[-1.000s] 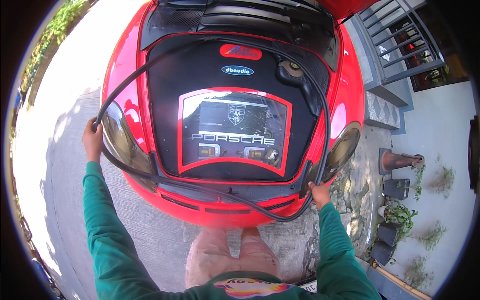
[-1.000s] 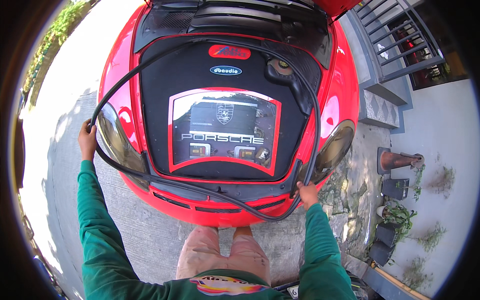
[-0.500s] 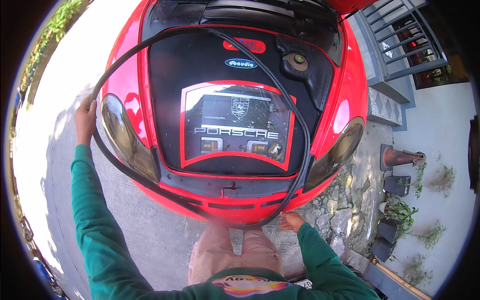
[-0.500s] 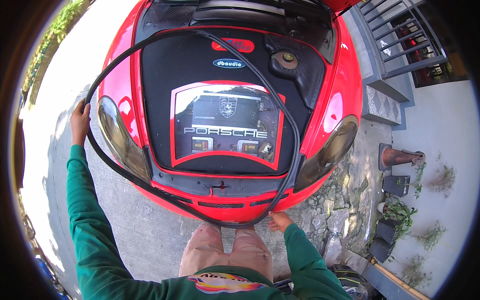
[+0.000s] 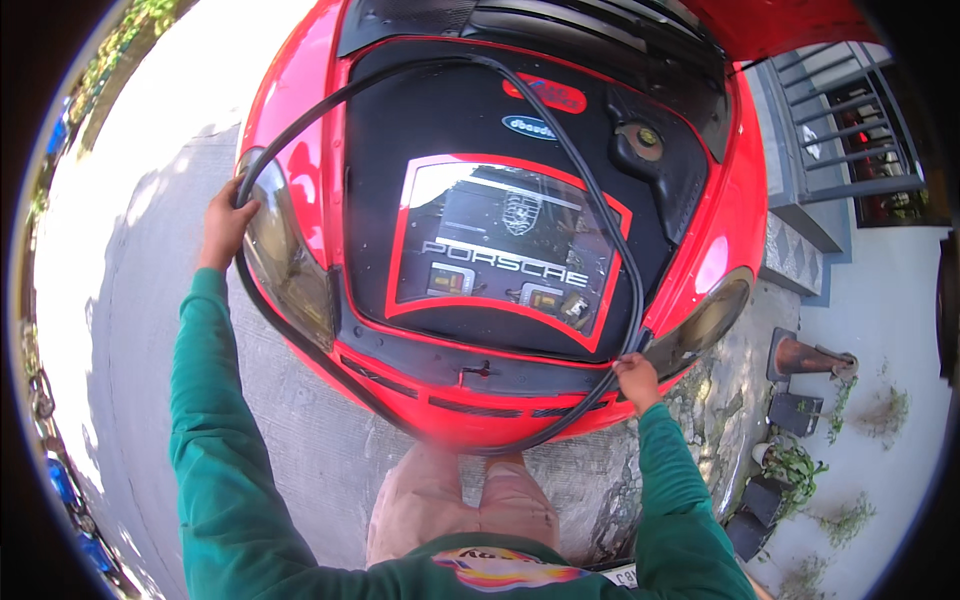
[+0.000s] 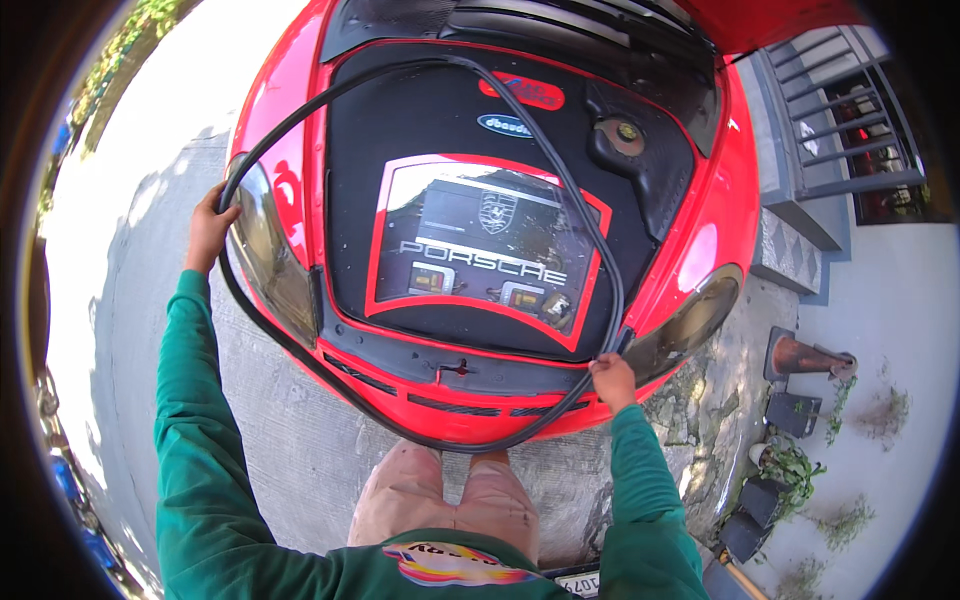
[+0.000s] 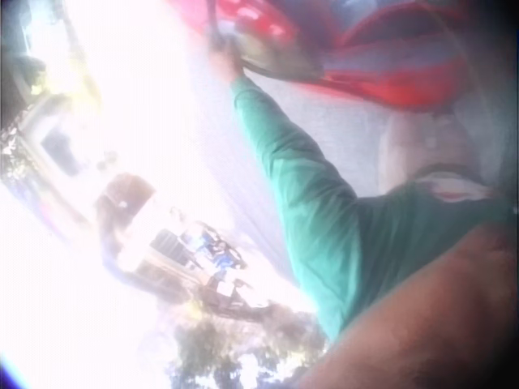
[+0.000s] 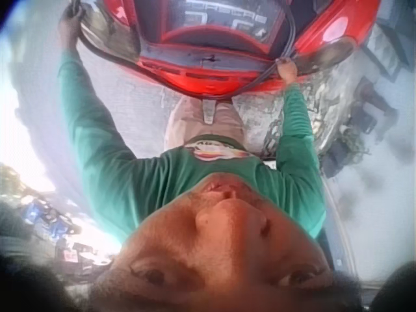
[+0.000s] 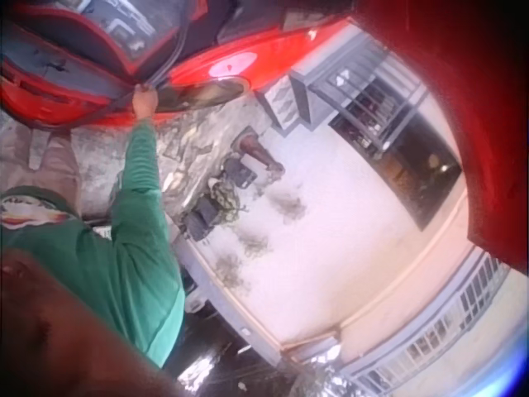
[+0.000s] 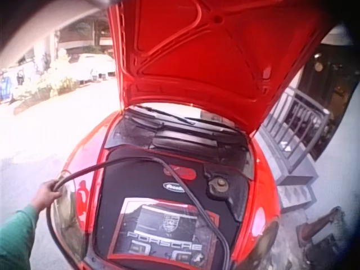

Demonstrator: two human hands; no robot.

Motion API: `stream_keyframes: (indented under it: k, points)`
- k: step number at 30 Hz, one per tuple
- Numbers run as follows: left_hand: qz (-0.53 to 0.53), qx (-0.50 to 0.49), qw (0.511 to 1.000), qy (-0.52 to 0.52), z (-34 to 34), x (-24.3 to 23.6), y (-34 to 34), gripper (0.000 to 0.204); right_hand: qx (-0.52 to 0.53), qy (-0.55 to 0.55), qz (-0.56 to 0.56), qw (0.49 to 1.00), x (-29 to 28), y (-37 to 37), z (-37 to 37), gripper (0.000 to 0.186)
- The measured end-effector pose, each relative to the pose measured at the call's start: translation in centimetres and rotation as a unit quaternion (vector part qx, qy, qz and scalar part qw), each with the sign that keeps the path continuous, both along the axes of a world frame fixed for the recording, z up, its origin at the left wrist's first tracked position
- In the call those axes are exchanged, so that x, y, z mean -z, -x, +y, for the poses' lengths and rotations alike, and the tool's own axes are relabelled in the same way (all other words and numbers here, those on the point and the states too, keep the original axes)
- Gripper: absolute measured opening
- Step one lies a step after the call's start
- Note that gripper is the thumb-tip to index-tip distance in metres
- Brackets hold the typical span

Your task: The person installs a black rubber weather seal strip along the front edge of a red Porsche's open hood. They align the seal, press it into place, and tuck the ends into the hood's vents. The person then closes the hood to check the fit and reopens it to make final adjustments.

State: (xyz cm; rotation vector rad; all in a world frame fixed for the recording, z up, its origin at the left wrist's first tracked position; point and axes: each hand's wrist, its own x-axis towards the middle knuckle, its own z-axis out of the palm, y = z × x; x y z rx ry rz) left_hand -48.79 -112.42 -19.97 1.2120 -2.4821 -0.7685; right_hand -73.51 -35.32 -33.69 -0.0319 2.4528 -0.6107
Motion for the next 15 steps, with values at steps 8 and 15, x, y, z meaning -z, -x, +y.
stream_keyframes:
  k: [8, 15]
  points:
    - [-0.072, -0.178, 0.977, -0.096, 0.6, 6.9, -8.8, 0.092, -0.027, 0.042, 0.042, 0.998, -2.5, 10.0, -8.7, 0.031]
    - [-0.101, -0.275, 0.933, -0.209, 14.3, 17.1, -19.3, 0.096, -0.039, 0.043, 0.036, 0.998, -1.4, 11.5, -5.9, 0.033]
